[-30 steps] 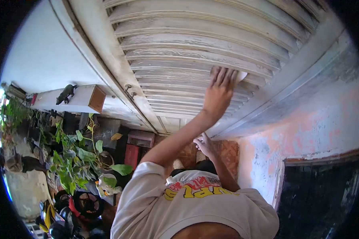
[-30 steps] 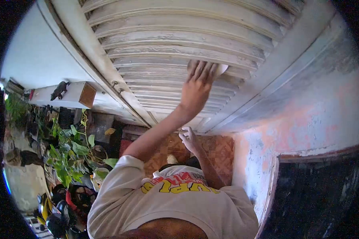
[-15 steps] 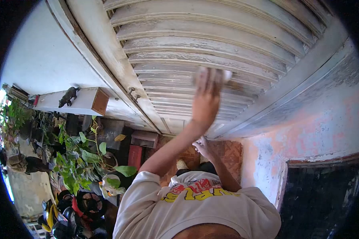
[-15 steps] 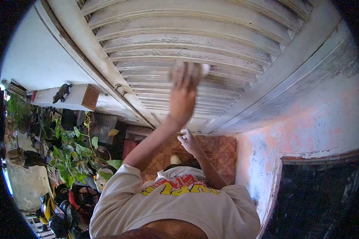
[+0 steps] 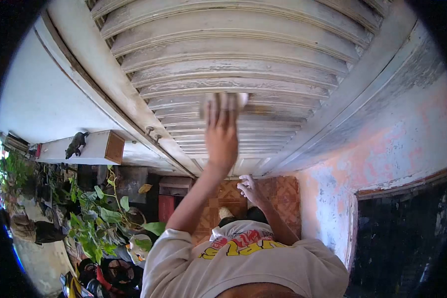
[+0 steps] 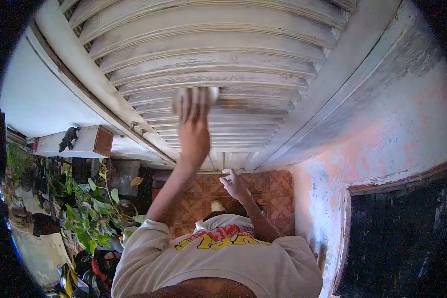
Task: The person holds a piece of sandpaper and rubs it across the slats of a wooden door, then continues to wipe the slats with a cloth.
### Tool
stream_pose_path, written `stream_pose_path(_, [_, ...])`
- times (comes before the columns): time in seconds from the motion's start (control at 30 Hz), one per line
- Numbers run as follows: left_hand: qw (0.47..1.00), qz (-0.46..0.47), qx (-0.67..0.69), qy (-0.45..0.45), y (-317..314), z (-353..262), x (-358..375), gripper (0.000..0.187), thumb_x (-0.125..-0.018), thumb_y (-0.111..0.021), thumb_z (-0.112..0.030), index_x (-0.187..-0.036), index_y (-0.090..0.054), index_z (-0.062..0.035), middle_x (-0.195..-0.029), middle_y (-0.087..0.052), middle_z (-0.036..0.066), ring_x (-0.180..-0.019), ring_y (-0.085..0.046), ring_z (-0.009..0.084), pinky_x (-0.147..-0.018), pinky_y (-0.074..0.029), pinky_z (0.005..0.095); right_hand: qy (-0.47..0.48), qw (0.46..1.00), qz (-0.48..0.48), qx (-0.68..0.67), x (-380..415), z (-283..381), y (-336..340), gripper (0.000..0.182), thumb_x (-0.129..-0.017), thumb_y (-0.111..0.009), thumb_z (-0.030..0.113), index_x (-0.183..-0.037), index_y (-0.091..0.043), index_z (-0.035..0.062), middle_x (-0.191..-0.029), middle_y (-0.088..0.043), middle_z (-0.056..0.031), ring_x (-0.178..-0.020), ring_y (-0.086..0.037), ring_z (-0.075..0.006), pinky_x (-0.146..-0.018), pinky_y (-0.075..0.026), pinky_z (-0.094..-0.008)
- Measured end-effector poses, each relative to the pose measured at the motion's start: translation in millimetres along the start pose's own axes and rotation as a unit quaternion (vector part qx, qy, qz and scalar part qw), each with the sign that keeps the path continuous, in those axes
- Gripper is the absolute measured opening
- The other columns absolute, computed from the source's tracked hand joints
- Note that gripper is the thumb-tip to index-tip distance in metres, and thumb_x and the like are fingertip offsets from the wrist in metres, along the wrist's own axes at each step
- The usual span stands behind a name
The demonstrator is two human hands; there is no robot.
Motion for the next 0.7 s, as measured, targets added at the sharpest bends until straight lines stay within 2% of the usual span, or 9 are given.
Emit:
stream_pose_path(0.13, [0.987,0.054,0.141,-0.045,-16.4,-79.0,-17.3,0.054,-0.083,-0.053,0.001,-0.137,-0.051,0.0012,-0.156,-0.031,0.018,-0.146,-0.025,0.0388,-0.120,-0.020,0.0498,0.041,0.998,-0.025,-0.040,1.0,29.1,1.3,0.034,-0.094,-0.061,0.019,-0.122,-0.050,0.0029,-0.084,-0.065,-0.0098,-0.065,-0.061,-0.0150,-0.059,-0.051,-0.0292])
stream_pose_path(0.27, [0.991,0.079,0.090,-0.054,-5.7,-46.7,-14.6,0.064,-0.087,-0.052,0.000,-0.149,-0.039,-0.0090,-0.160,-0.026,0.009,-0.149,-0.018,0.0299,-0.122,-0.015,0.0471,0.093,0.987,-0.063,-0.116,-3.9,73.3,20.9,0.029,-0.094,-0.060,0.011,-0.120,-0.051,0.0032,-0.084,-0.062,-0.0061,-0.065,-0.058,-0.0106,-0.057,-0.049,-0.0250])
stream_pose_path(0.3, [0.994,0.097,0.010,-0.053,-10.1,-30.6,-6.3,0.070,-0.086,-0.050,0.005,-0.152,-0.031,-0.0105,-0.161,-0.023,0.007,-0.150,-0.015,0.0262,-0.123,-0.012,0.0469,0.095,0.990,-0.063,-0.087,-7.7,73.4,24.4,0.028,-0.094,-0.060,0.011,-0.120,-0.052,0.0042,-0.088,-0.062,-0.0069,-0.066,-0.057,-0.0097,-0.057,-0.048,-0.0242])
stream_pose_path(0.4, [0.997,0.075,0.033,0.010,16.1,28.9,3.2,0.073,-0.082,-0.047,0.011,-0.151,-0.030,-0.0062,-0.160,-0.024,0.013,-0.149,-0.015,0.0302,-0.122,-0.011,0.0497,0.108,0.980,-0.069,-0.155,4.1,109.2,40.8,0.026,-0.095,-0.059,0.013,-0.119,-0.054,0.0046,-0.092,-0.062,-0.0066,-0.068,-0.057,-0.0102,-0.060,-0.048,-0.0250])
stream_pose_path(0.47, [0.996,0.062,0.053,0.024,15.4,26.0,0.4,0.073,-0.081,-0.047,0.010,-0.151,-0.030,-0.0043,-0.159,-0.025,0.016,-0.149,-0.016,0.0324,-0.122,-0.011,0.0504,0.125,0.982,-0.073,-0.120,16.2,145.2,51.7,0.026,-0.097,-0.058,0.017,-0.119,-0.054,0.0036,-0.092,-0.063,-0.0055,-0.072,-0.057,-0.0107,-0.065,-0.049,-0.0256])
stream_pose_path(0.53, [0.996,0.028,0.074,0.032,15.7,12.5,-4.1,0.071,-0.079,-0.048,0.007,-0.148,-0.035,0.0013,-0.156,-0.029,0.022,-0.148,-0.019,0.0375,-0.121,-0.013,0.0515,0.165,0.970,-0.067,-0.164,20.4,164.1,58.0,0.029,-0.098,-0.058,0.020,-0.120,-0.053,0.0022,-0.098,-0.063,-0.0053,-0.078,-0.057,-0.0115,-0.071,-0.049,-0.0268])
stream_pose_path(0.6, [0.997,0.048,0.059,-0.012,-0.5,-14.7,-8.7,0.070,-0.080,-0.046,0.006,-0.149,-0.033,0.0011,-0.157,-0.027,0.021,-0.147,-0.021,0.0392,-0.120,-0.018,0.0522,0.184,0.965,-0.067,-0.173,16.0,178.6,64.3,0.031,-0.097,-0.060,0.019,-0.122,-0.053,0.0022,-0.110,-0.061,-0.0067,-0.082,-0.057,-0.0119,-0.075,-0.049,-0.0273])
stream_pose_path(0.67, [0.994,0.030,0.101,-0.031,-5.8,-44.1,-13.1,0.068,-0.081,-0.048,0.003,-0.148,-0.035,0.0023,-0.155,-0.031,0.020,-0.146,-0.024,0.0393,-0.120,-0.019,0.0510,0.292,0.932,-0.198,-0.082,34.6,214.9,85.9,0.033,-0.095,-0.060,0.011,-0.126,-0.052,0.0029,-0.123,-0.057,-0.0108,-0.091,-0.059,-0.0159,-0.079,-0.050,-0.0299])
stream_pose_path(0.7, [0.987,0.033,0.152,-0.032,-0.5,-51.2,-18.4,0.068,-0.080,-0.049,0.003,-0.146,-0.036,0.0026,-0.154,-0.033,0.020,-0.146,-0.025,0.0380,-0.120,-0.020,0.0487,0.291,0.933,-0.196,-0.082,35.6,221.8,86.2,0.033,-0.095,-0.060,0.011,-0.126,-0.052,0.0029,-0.123,-0.057,-0.0108,-0.091,-0.059,-0.0159,-0.079,-0.050,-0.0299])
Point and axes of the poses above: each hand's wrist, its own x-axis away from the middle knuckle, its own y-axis out of the back of the hand, z = x × y, the point moved 9 cm from there along -x, towards the middle knuckle
